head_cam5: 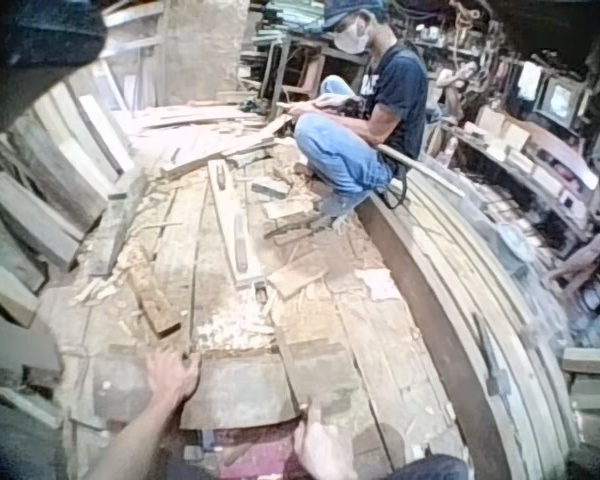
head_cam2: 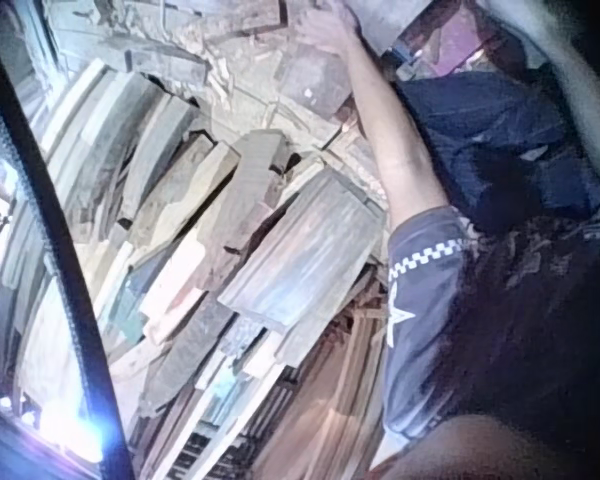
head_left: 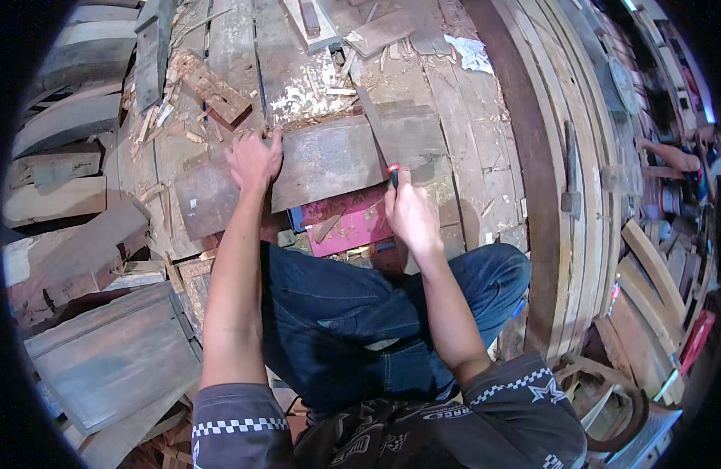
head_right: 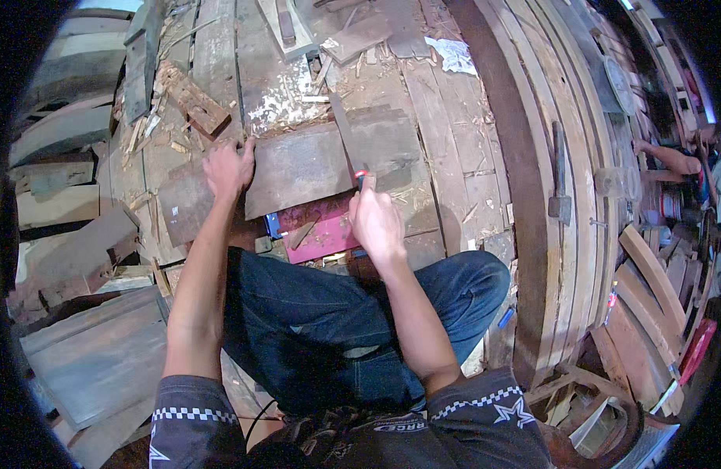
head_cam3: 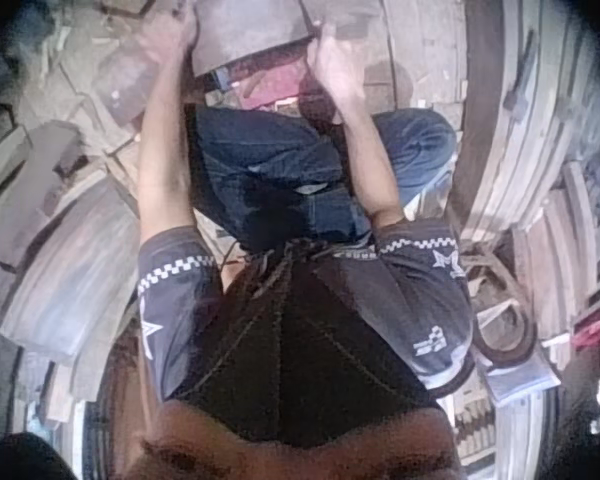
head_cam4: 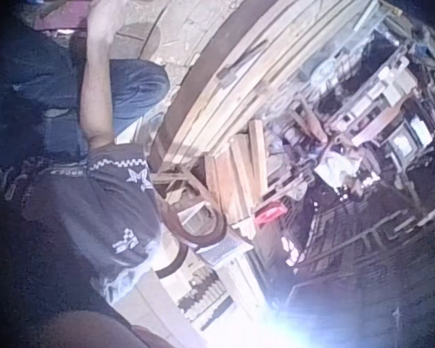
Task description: The person holds a piece of wood with one hand and cuts a groove across its surface using a hand saw.
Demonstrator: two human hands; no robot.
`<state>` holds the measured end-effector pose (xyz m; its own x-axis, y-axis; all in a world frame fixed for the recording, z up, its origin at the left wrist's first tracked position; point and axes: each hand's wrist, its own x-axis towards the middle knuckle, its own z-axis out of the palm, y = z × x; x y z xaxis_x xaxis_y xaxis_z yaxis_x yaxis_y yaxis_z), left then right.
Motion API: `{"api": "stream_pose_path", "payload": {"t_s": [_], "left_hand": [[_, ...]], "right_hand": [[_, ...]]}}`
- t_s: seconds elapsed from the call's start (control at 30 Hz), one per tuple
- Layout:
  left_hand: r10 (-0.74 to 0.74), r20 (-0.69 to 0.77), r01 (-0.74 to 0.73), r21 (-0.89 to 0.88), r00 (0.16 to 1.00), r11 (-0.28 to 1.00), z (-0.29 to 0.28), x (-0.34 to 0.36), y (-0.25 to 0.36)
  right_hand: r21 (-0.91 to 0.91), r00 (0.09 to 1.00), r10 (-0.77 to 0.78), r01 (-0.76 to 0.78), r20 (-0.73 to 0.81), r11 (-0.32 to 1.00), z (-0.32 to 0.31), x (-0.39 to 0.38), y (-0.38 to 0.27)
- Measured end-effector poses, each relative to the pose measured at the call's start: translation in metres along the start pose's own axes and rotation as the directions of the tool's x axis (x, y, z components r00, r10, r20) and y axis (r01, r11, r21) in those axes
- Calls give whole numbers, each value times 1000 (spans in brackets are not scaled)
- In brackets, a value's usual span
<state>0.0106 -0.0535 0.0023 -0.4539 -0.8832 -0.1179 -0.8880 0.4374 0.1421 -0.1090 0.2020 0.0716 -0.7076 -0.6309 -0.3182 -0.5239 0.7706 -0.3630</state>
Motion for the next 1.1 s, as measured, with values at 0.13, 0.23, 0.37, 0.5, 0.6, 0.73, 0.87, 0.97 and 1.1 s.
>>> {"api": "stream_pose_path", "payload": {"t_s": [0.13,0.23,0.37,0.5,0.6,0.73,0.87,0.97,1.1], "left_hand": [[-1,-56,4,46,998,999,2,-3,-8],[11,40,-12,31,999,999,0,0,4],[-8,2,8,-1,1000,1000,-1,-3,0],[-19,-17,20,26,1000,999,-1,-1,-11],[11,-26,-11,1,1000,1000,2,1,-1],[-11,-21,12,6,1000,1000,1,-2,-3],[-17,-17,17,16,1000,1000,-2,-1,-5],[14,-19,-14,6,1000,1000,7,1,2],[-9,-14,9,45,1000,999,3,-2,-6]], "right_hand": [[-7,999,-46,46,26,999,-34,-19,2],[16,997,36,-35,-65,999,3,-4,13],[-54,1000,27,-27,0,998,-9,-1,1],[-37,997,5,-2,79,999,-43,-20,11],[-33,997,5,-8,-78,999,-9,-6,18],[-42,999,6,-8,-50,999,-20,-9,10],[-38,1000,-5,4,-23,999,-32,-12,14],[-32,991,36,-41,-132,999,3,7,30],[-75,999,-34,32,-27,997,-33,-8,27]]}}
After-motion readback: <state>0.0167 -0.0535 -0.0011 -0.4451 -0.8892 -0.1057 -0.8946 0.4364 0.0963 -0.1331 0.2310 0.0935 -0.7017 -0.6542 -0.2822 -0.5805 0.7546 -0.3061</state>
